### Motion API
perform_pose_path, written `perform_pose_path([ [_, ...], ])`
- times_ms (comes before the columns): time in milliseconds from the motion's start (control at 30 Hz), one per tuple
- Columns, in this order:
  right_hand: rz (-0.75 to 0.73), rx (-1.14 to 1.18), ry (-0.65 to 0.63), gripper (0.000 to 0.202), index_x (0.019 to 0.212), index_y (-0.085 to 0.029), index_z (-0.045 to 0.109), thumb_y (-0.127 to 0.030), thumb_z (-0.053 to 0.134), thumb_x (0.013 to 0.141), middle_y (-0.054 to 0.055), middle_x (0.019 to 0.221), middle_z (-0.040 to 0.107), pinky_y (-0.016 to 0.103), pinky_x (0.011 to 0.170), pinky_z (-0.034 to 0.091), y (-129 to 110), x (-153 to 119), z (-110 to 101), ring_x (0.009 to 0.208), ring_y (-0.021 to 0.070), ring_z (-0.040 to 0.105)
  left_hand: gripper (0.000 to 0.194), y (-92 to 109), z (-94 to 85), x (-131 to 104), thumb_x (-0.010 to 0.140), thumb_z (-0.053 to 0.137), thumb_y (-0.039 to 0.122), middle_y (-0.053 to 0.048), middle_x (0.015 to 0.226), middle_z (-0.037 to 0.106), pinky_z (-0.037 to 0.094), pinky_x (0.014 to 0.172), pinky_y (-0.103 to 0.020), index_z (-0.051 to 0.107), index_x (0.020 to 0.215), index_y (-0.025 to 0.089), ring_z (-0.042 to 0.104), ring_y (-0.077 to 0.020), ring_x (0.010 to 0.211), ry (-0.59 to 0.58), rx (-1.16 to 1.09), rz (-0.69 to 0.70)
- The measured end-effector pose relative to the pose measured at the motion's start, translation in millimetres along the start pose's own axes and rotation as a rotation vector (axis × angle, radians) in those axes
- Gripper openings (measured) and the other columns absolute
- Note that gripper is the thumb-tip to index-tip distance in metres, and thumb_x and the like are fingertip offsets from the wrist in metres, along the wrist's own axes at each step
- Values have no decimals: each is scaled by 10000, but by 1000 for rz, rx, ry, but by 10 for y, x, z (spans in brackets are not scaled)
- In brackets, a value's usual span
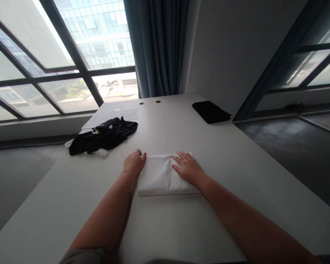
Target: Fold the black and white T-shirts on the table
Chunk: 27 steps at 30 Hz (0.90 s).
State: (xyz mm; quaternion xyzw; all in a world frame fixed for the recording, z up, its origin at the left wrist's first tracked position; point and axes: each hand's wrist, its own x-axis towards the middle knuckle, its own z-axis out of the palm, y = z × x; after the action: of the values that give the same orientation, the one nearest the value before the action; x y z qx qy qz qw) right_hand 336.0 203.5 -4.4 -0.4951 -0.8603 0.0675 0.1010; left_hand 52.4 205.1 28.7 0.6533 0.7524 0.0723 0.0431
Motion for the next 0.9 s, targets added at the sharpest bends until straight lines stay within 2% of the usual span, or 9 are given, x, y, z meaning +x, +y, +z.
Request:
perform_pose_path([
  [133,-7,-12,6,518,1521,-184,547,-394,464,1055,174,1583,499,529,1257,244,58,24,42,1487,310,419,376,298,-35,-292,1062,430,428,-159,1330,669,456,1056,-431,649,1246,184,614,-302,1217,162,2,275],
  [200,-25,-18,31,506,1519,-171,547,-355,436,1061,170,1570,516,513,1251,261,117,28,59,1467,300,439,439,473,52,-439,1073,400,438,-157,1448,614,424,1117,-453,595,1377,189,570,-305,1313,136,-31,361],
  [300,20,-45,82,500,1484,-134,574,-352,448,1052,189,1479,589,482,1211,319,302,32,52,1379,304,504,543,622,247,-555,1062,421,481,-139,1616,474,301,1237,-495,498,1520,199,396,-329,1509,35,-46,441],
  [367,87,-69,119,469,1392,-127,644,-391,503,1031,203,1352,651,460,1153,377,463,35,27,1275,309,552,578,622,341,-538,1060,419,501,-113,1665,411,224,1280,-508,464,1560,214,314,-323,1562,-18,-52,458],
  [467,156,-81,152,371,1184,-147,730,-427,575,996,198,1198,675,441,1073,425,664,44,-7,1144,305,579,585,545,369,-433,1060,409,516,-87,1681,388,166,1295,-533,444,1579,247,291,-308,1576,-47,-63,431],
  [633,203,97,118,224,1039,-172,681,-363,597,958,139,1084,677,356,930,463,723,50,-82,991,251,610,514,486,245,-352,1047,454,479,-83,1606,500,190,1276,-526,494,1523,291,395,-293,1509,-39,-53,420],
  [733,177,350,27,201,1033,-204,608,-385,548,971,37,876,656,296,769,451,635,14,-182,817,198,599,415,507,136,-383,1025,490,501,-136,1374,666,316,1189,-532,640,1310,239,571,-326,1313,-21,27,370],
  [833,80,622,-61,232,1028,-232,553,-453,562,958,-34,779,578,267,688,426,527,-31,-234,722,161,542,419,524,34,-405,1021,475,544,-164,1124,736,464,1011,-472,678,1118,190,678,-333,1102,-113,58,266],
  [900,33,796,-91,274,1041,-241,534,-487,596,937,-52,771,546,251,656,420,476,-43,-210,701,143,515,403,527,-10,-398,1023,471,547,-132,1104,751,499,939,-412,670,1125,212,702,-304,1054,-207,-27,299],
])
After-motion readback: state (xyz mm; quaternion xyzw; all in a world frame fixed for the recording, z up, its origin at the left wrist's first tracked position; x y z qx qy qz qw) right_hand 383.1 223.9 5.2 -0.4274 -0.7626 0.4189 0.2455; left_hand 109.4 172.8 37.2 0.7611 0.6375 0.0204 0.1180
